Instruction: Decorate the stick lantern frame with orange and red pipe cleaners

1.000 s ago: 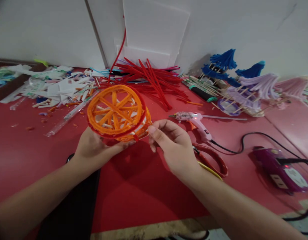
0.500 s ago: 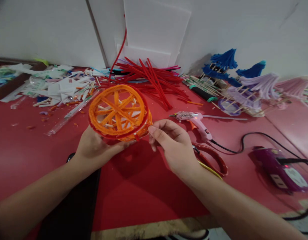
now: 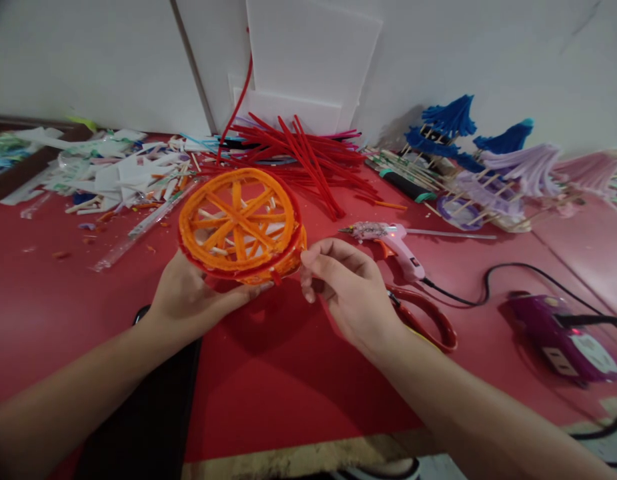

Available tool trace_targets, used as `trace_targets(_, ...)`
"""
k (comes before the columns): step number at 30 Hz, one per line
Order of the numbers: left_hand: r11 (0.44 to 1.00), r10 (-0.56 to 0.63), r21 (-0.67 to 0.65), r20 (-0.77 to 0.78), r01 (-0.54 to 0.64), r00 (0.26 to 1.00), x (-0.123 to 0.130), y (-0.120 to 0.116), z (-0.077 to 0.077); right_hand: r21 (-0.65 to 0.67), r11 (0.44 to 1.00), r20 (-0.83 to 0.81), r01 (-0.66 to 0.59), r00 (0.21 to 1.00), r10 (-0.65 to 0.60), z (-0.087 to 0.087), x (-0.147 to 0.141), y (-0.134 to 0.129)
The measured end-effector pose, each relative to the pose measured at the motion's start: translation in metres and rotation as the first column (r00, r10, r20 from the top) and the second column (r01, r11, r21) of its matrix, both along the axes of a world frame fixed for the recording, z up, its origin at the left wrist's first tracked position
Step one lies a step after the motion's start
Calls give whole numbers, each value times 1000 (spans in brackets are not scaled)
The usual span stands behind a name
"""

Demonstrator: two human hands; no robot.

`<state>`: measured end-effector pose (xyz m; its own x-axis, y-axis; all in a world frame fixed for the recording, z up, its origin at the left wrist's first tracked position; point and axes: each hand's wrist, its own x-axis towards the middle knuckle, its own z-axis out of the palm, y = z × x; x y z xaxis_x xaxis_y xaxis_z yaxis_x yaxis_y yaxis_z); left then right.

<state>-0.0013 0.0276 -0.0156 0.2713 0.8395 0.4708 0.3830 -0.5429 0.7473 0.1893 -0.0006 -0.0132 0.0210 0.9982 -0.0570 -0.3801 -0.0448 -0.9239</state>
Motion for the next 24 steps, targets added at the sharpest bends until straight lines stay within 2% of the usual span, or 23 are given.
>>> trace_targets(8,1000,-21,-21,-9,20,1000,-1,0,0,-34,999,-23,-17,1000,16,4,-1,-1)
trace_targets(17,999,-12,47,14,12,1000,1,2,-4,-63,997,-8,44,999,-45,8,-4,-2)
trace_targets(24,999,-18,48,9,17,1000,0,2,-4,-75,995,10,66,998,-65,8,-5,0)
